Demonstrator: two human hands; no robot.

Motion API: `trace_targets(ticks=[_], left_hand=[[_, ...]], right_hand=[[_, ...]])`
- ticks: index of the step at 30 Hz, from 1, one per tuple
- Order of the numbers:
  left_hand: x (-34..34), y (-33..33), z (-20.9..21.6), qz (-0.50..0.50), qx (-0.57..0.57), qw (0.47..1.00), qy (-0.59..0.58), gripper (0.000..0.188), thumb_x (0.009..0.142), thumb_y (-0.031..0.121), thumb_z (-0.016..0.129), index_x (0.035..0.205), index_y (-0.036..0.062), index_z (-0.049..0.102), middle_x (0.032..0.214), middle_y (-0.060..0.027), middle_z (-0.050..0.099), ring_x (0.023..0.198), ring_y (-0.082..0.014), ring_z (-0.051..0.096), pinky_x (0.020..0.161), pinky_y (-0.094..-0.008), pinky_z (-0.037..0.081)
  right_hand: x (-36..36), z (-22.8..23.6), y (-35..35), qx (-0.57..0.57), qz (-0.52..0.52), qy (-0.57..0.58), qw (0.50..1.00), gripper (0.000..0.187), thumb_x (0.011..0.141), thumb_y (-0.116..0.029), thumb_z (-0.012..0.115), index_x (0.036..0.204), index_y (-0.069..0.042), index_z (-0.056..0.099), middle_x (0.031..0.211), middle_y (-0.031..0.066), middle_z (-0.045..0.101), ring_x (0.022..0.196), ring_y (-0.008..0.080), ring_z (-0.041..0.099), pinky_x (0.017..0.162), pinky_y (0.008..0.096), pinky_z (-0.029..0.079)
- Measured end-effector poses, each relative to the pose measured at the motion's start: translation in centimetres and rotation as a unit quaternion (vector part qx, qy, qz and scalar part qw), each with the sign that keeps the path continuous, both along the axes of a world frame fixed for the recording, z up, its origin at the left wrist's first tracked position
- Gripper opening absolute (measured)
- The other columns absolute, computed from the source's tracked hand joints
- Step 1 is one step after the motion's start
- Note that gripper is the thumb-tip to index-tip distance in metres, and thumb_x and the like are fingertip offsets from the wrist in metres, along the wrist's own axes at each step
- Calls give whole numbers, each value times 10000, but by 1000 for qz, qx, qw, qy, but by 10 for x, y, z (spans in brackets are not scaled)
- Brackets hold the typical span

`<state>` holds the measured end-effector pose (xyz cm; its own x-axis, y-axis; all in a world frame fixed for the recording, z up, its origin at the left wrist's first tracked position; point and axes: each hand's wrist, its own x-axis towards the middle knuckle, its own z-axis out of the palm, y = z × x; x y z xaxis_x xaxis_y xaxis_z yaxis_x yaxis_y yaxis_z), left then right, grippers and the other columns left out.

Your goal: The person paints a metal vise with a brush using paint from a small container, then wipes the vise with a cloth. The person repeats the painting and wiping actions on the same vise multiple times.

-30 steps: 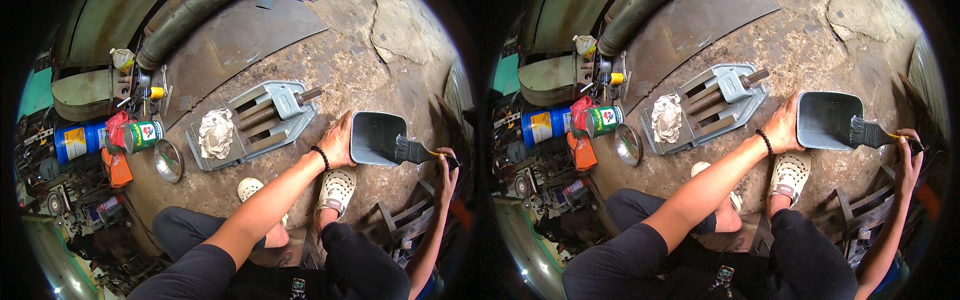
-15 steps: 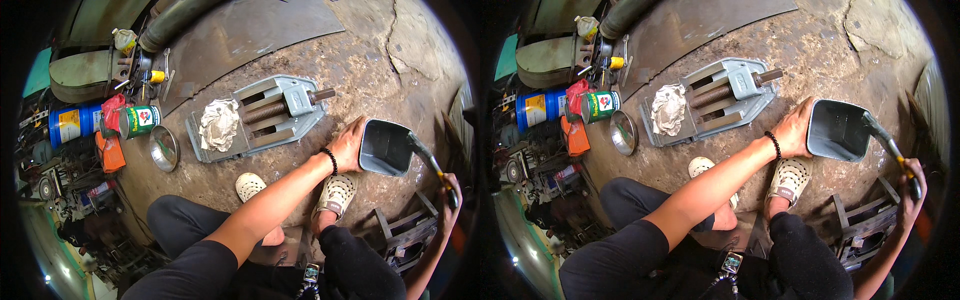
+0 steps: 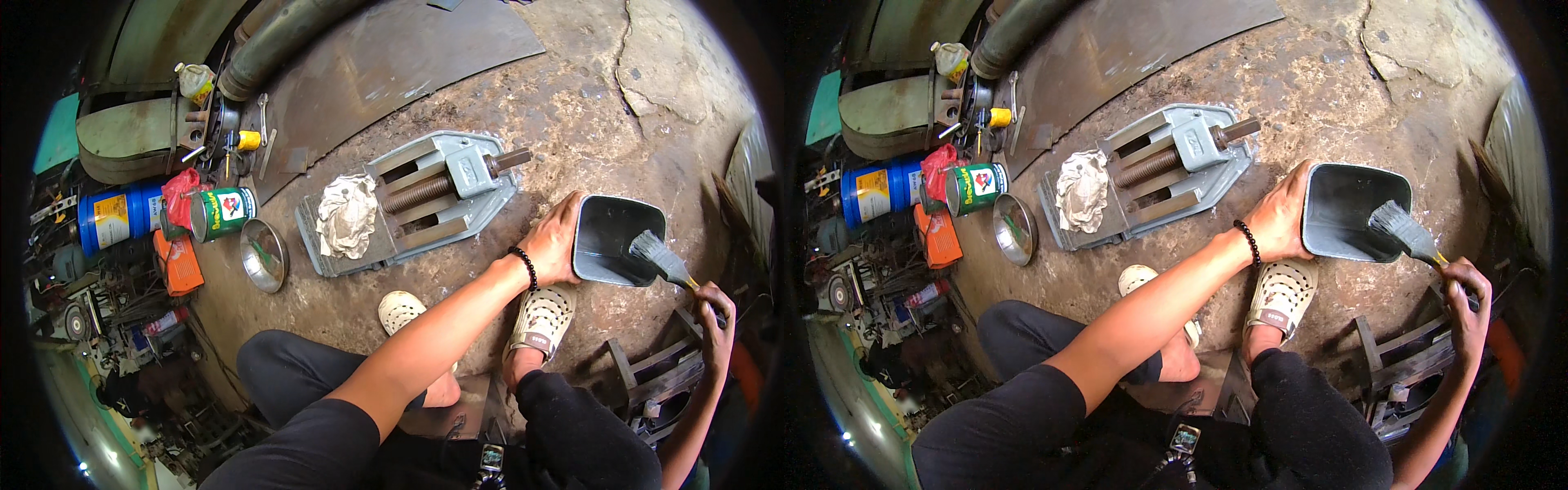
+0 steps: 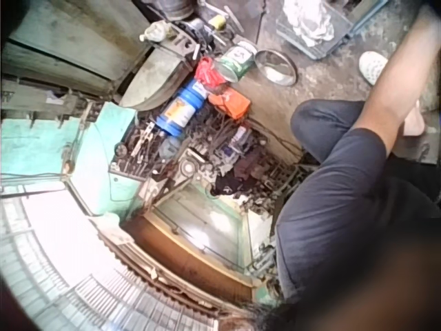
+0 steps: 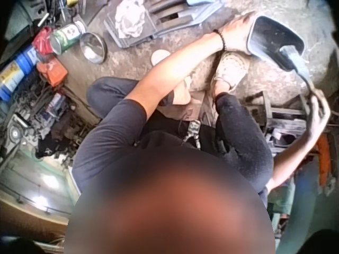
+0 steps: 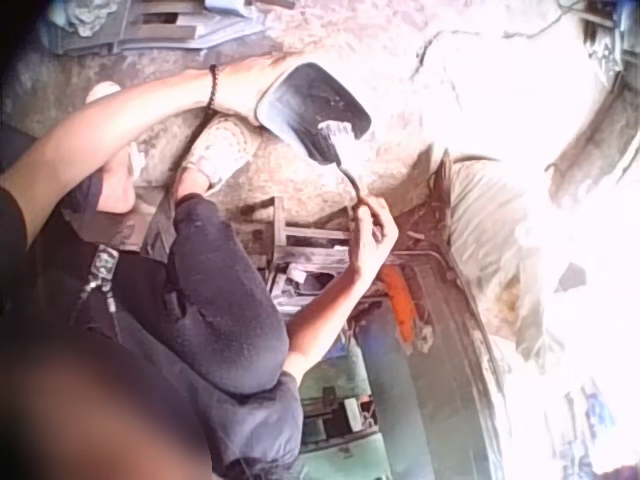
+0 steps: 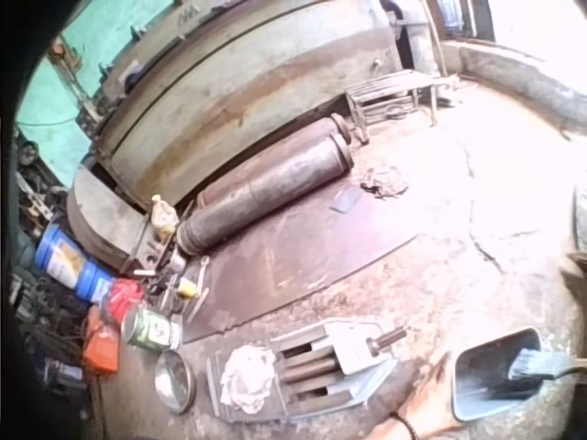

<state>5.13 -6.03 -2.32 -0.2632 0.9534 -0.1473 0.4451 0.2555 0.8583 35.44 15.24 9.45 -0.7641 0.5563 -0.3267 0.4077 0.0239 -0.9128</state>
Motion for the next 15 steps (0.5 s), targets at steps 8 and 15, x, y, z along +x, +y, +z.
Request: trace_targets(ticks=[8,15], left_hand=[[-1,0,-4,-9,14,1000,8,1396,455,266,945,1479,-78,61,1468,-333,303,1377,-445,347,1181,-434,297],[1,2,-8,13,35,999,13,1198,484,228,923,1427,-4,221,1377,-249,421,1298,-422,440,1112,-448,374]], right_hand=[[14,1,9,125,-94,-109,982,328,830,5,592,1158,7,588,1089,63,608,1043,160,568,959,302,427],[48,5,28,132,-136,-103,976,321,872,-69,598,1185,1,590,1089,68,599,1037,175,557,966,314,418]])
